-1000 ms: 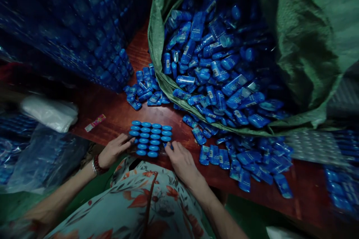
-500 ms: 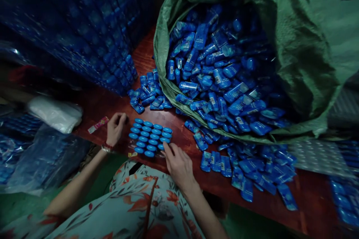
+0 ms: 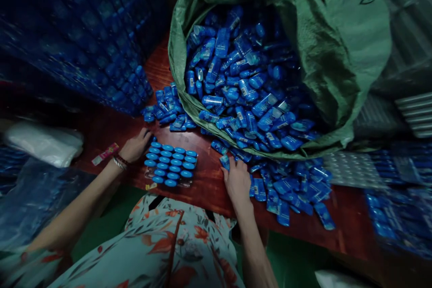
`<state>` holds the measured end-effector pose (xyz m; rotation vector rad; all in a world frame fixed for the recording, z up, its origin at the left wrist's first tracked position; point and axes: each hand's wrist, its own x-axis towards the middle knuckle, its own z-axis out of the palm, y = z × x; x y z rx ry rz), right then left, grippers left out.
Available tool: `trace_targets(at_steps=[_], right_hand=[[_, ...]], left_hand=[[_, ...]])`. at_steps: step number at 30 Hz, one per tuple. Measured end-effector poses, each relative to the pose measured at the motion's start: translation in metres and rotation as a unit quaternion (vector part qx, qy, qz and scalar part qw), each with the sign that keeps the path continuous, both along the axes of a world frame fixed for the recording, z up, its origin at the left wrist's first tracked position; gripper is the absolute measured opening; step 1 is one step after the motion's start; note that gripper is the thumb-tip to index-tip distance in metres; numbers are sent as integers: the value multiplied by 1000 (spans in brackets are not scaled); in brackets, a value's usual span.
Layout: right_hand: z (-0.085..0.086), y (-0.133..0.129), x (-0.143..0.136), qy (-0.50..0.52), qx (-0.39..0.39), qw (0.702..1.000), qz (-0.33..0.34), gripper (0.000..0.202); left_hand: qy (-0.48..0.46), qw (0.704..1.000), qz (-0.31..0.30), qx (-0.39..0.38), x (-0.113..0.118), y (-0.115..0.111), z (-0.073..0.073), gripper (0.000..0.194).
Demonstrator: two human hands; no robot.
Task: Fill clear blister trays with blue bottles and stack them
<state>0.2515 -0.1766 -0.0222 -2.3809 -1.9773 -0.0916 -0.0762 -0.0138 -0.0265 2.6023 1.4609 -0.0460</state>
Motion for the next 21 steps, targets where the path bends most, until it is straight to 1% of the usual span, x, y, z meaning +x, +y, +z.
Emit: trace_targets(at_steps=[2, 4, 7, 9, 11, 13, 14, 16, 17, 18, 19, 20, 21], right_hand=[[-5, -2, -2, 13, -12, 999, 30, 36], [-11, -8, -1, 60, -1, 997, 58, 36], [-17, -22, 1, 140, 0, 989, 56, 31], [-16, -30, 1, 186, -6, 981, 44, 30], [-6, -37, -1, 239, -7, 970, 46, 29], [8, -40, -7, 299, -23, 951, 71, 27], [16, -41, -11, 325, -36, 941, 86, 26], [29, -40, -21, 365, -52, 923, 108, 24], [32, -39, -28, 378, -47, 918, 114, 24], [33, -37, -35, 386, -35, 914, 119, 23], [32, -36, -43, 389, -21, 912, 129, 22], [29, -34, -50, 382, -7, 913, 145, 22], [24, -33, -57, 362, 6, 917, 166, 23]], left_hand=[[-12, 1000, 0, -22, -14, -12, 0, 34], [-50, 998, 8, -36, -32, -24, -1, 34], [-83, 995, 33, -42, -56, -47, -1, 31], [-87, 995, 50, -28, -66, -63, 2, 30], [-107, 992, 73, 3, -70, -79, 8, 28], [-169, 979, 108, 31, -66, -93, 16, 25], [-214, 967, 133, 43, -62, -99, 20, 23], [-316, 929, 184, 59, -49, -108, 26, 19], [-360, 908, 205, 63, -41, -112, 27, 17], [-394, 891, 218, 63, -33, -115, 26, 16], [-415, 881, 221, 59, -25, -118, 23, 15], [-426, 878, 211, 51, -19, -120, 19, 14], [-429, 881, 194, 43, -14, -121, 14, 15]])
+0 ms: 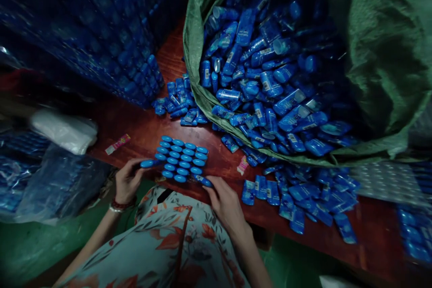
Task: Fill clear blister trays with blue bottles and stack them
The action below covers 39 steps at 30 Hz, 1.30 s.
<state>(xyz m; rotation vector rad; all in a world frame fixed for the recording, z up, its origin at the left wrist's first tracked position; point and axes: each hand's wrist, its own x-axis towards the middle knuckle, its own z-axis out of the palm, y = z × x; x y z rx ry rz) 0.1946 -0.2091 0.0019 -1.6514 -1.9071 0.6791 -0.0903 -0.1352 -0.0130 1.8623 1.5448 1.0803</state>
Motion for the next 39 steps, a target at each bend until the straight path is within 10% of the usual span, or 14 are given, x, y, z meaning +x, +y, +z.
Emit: trace_targets(at_steps=[6, 11, 25, 34, 39], right_hand=[[-17, 4, -20, -221, 103, 969, 48, 32], [6, 17, -28, -326, 68, 937, 101, 35], [28, 51, -52, -414, 1, 883, 222, 14], [1, 30, -9, -200, 145, 969, -13, 24], [-25, 43, 24, -167, 154, 963, -148, 28]], left_hand=[[80, 977, -169, 107, -9, 5, -32, 30], [167, 944, -263, 107, -25, 21, -27, 35], [105, 954, -257, 111, -22, 20, -42, 30], [120, 960, -249, 44, -21, 22, -29, 22], [87, 985, -149, 0, -18, 16, -20, 35]])
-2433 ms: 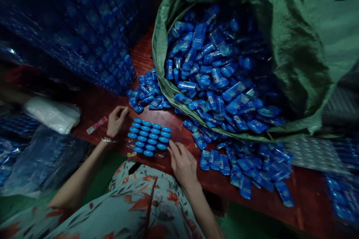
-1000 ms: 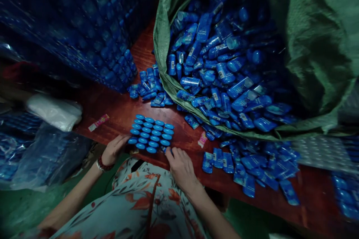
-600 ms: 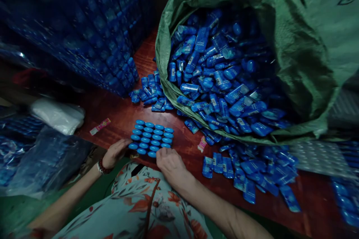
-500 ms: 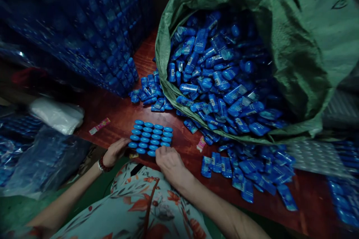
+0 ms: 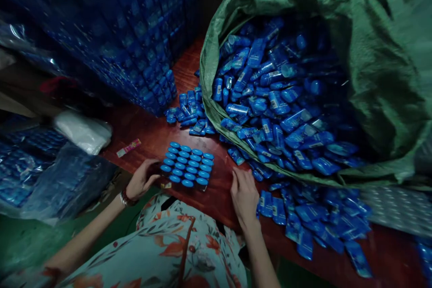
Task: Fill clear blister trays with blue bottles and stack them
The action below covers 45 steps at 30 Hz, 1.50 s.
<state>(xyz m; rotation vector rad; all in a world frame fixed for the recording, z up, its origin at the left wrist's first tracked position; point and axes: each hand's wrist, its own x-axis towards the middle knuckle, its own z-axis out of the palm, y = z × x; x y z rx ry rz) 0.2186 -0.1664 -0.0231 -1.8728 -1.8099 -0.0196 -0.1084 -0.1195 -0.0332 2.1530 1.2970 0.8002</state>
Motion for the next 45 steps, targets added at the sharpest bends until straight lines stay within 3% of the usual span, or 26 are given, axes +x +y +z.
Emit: trace_targets(at_steps=[2, 4, 8, 10, 15, 17, 20, 23, 27, 32, 35, 37, 38, 39, 41, 43, 45], right_hand=[[-9, 13, 9, -19, -12, 1000, -21, 32], [-15, 27, 13, -50, -38, 997, -33, 35], [-19, 41, 7, -94, -93, 990, -39, 34], [-16, 36, 1, -110, -123, 986, -33, 31], [-2, 20, -10, -137, -178, 974, 0, 25], [4, 23, -13, -141, -191, 971, -17, 30], [14, 38, -15, -142, -217, 965, -45, 45], [22, 55, -16, -118, -283, 952, -21, 46], [20, 56, -6, -42, -361, 931, 23, 34], [5, 13, 18, 136, -357, 924, 6, 28], [7, -21, 20, 317, -376, 871, -8, 32], [12, -37, 10, 418, -380, 825, 2, 37], [14, -41, 2, 443, -366, 818, 11, 38], [16, -44, -7, 445, -340, 829, 22, 38], [18, -43, -24, 386, -254, 885, 55, 31], [17, -40, -37, 285, -158, 940, 106, 25], [13, -39, -44, 177, -88, 966, 167, 27]], left_hand=[[-23, 998, 59, -2, 8, 2, 4, 36], [-38, 995, 80, -38, 17, 8, 10, 37], [-50, 987, 25, -153, 23, 23, 24, 38], [-47, 984, 13, -173, 18, 33, 29, 37], [-30, 990, 112, -76, 7, 90, 25, 31], [18, 994, 106, -30, 13, 120, 18, 37], [143, 985, 91, -20, 32, 156, 12, 61], [285, 955, 66, -42, 50, 171, 17, 50], [347, 932, 49, -89, 49, 158, 31, 39], [387, 908, 10, -158, 12, 100, 39, 51], [372, 912, -37, -170, -10, 67, 35, 67], [351, 922, -51, -154, -20, 56, 31, 69], [347, 926, -54, -141, -22, 55, 29, 67], [351, 926, -52, -129, -22, 57, 27, 62], [370, 922, -42, -104, -20, 65, 25, 45], [382, 920, -13, -90, -16, 76, 26, 32], [352, 931, 39, -86, -14, 85, 29, 30]])
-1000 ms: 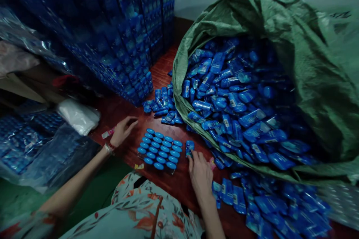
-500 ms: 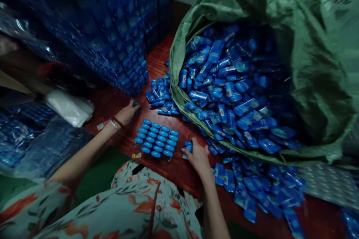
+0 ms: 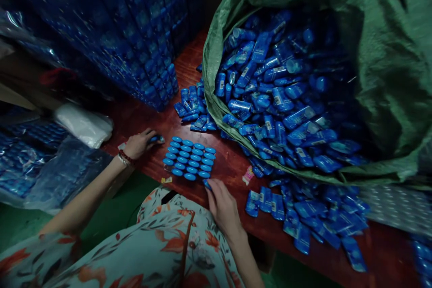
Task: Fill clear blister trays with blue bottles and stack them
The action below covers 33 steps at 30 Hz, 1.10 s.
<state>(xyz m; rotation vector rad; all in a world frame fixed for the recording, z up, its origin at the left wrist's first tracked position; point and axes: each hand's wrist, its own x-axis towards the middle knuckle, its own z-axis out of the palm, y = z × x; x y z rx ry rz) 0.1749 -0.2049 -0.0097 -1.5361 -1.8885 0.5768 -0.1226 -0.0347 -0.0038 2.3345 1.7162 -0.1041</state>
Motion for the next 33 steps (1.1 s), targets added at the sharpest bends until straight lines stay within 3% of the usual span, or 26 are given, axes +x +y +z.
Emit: trace_targets(at_steps=[2, 4, 8, 12, 15, 19, 25, 33], right_hand=[[-4, -1, -2, -79, 66, 994, 41, 33], [-7, -3, -1, -116, 103, 986, 55, 37], [-12, -4, 1, -84, 126, 988, 39, 42], [-17, -2, 3, -135, 147, 977, 72, 38], [-14, -1, 3, -156, 129, 976, 85, 35], [0, 4, 0, -162, 78, 978, 101, 32], [20, 14, -8, -233, 16, 968, 96, 32], [20, 12, -14, -295, 9, 951, 98, 39]], left_hand=[[-87, 994, 66, 28, -1, 1, 6, 34], [-198, 969, 140, 50, -4, -7, 11, 38], [-324, 904, 272, 62, -1, -48, 16, 39], [-387, 874, 294, 18, 21, -99, 5, 31], [-406, 875, 264, -1, 35, -122, -7, 27], [-376, 911, 169, 22, 35, -134, -12, 22], [-299, 954, 30, 22, 28, -135, -6, 33], [-268, 958, -68, 73, 25, -123, -8, 33]])
